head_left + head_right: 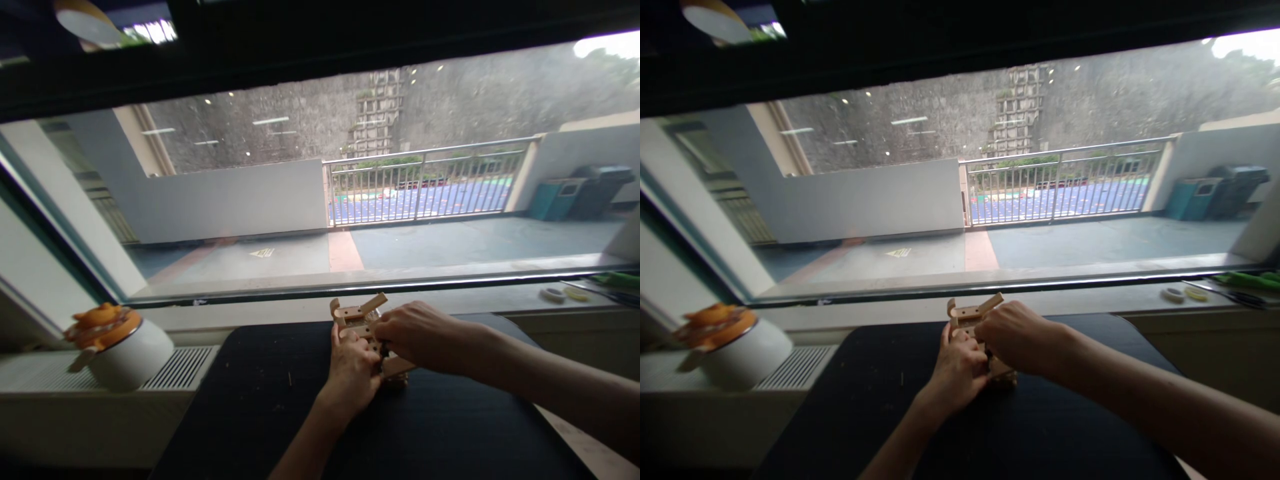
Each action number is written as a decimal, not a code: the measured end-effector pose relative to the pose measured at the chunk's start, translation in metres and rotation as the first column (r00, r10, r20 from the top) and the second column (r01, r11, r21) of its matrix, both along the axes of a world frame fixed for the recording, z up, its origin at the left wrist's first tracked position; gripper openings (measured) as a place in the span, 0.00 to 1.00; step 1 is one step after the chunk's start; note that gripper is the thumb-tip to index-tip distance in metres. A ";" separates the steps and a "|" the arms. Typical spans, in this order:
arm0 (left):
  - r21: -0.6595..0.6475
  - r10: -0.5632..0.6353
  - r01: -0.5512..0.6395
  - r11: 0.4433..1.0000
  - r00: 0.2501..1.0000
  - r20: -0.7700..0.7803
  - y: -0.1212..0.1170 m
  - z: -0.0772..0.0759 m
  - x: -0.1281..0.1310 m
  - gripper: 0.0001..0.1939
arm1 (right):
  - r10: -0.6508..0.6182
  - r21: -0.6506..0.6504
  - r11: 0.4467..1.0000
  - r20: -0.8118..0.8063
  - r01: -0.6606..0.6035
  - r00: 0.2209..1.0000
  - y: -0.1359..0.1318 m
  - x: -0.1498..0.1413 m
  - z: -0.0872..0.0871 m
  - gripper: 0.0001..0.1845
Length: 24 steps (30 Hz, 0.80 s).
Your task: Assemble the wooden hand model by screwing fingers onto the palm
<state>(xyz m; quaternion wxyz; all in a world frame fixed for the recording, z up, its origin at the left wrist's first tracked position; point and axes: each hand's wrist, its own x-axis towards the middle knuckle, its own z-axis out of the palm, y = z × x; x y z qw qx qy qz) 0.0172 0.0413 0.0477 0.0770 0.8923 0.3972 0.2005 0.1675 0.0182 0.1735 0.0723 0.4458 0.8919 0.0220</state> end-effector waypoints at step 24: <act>0.012 0.000 0.000 1.000 1.000 -0.019 -0.001 0.001 0.000 0.07 | 0.013 0.019 1.000 -0.014 -0.013 1.000 0.002 -0.004 0.001 0.07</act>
